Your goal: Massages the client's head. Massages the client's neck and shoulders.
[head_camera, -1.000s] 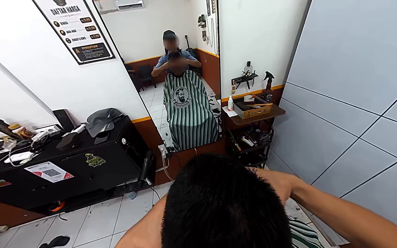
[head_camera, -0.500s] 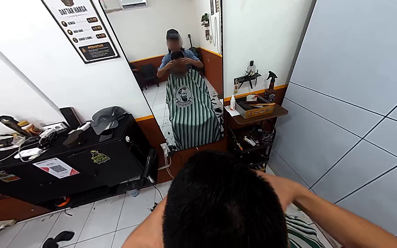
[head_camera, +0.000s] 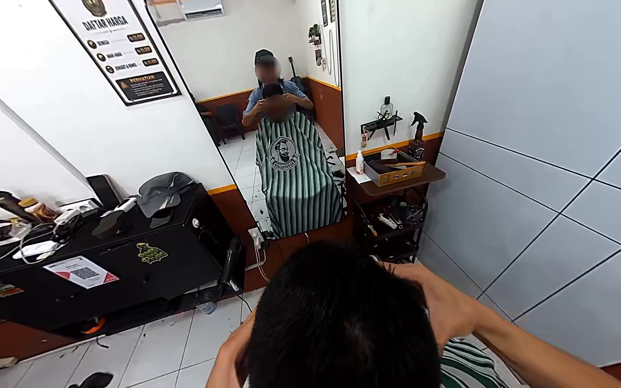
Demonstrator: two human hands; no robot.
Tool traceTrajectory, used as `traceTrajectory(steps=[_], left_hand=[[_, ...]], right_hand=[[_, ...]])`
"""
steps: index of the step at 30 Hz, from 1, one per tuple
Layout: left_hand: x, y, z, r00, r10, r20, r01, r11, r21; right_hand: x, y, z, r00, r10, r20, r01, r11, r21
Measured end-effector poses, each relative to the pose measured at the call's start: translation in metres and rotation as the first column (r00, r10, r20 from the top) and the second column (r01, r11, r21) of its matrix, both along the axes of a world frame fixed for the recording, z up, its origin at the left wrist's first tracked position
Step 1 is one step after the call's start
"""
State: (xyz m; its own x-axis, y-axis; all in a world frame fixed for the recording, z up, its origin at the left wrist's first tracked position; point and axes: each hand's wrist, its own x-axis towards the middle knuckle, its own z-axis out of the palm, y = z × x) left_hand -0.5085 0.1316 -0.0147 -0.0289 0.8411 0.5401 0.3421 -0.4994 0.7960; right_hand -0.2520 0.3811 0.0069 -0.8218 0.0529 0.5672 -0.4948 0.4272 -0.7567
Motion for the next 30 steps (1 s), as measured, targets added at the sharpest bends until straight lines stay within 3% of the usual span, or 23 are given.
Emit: traceTrajectory(steps=[6, 12, 18, 21, 23, 25, 28, 30], left_hand=[[0.04, -0.032, -0.015, 0.963, 0.256, 0.086, -0.263, 0.961, 0.085], [0.045, -0.045, -0.011, 0.915, 0.399, -0.062, -0.395, 0.916, 0.064], [0.052, -0.036, 0.003, 0.951, 0.301, 0.068, -0.304, 0.952, 0.041], [0.051, -0.036, 0.004, 0.933, 0.352, 0.076, -0.356, 0.934, 0.038], [0.05, -0.032, 0.009, 0.943, 0.32, 0.092, -0.326, 0.944, 0.052], [0.05, -0.027, 0.014, 0.96, 0.275, 0.05, -0.277, 0.959, 0.052], [0.047, -0.026, 0.024, 0.927, 0.375, -0.012, -0.375, 0.926, 0.039], [0.048, -0.018, 0.032, 0.93, 0.367, -0.028, -0.366, 0.93, 0.044]], right_hand=[[0.028, -0.032, -0.022, 0.979, -0.171, -0.114, 0.161, 0.983, -0.093], [0.04, -0.04, -0.018, 0.952, -0.303, -0.042, 0.296, 0.947, -0.124], [0.037, -0.049, -0.003, 0.965, -0.26, -0.014, 0.251, 0.942, -0.224], [0.039, -0.044, 0.002, 0.929, -0.369, 0.014, 0.364, 0.911, -0.193], [0.035, -0.042, 0.006, 0.943, -0.332, -0.007, 0.326, 0.929, -0.174], [0.03, -0.042, 0.01, 0.965, -0.262, -0.001, 0.257, 0.949, -0.181], [0.03, -0.037, 0.026, 0.939, -0.333, 0.085, 0.341, 0.932, -0.126], [0.024, -0.034, 0.035, 0.948, -0.289, 0.133, 0.298, 0.953, -0.056]])
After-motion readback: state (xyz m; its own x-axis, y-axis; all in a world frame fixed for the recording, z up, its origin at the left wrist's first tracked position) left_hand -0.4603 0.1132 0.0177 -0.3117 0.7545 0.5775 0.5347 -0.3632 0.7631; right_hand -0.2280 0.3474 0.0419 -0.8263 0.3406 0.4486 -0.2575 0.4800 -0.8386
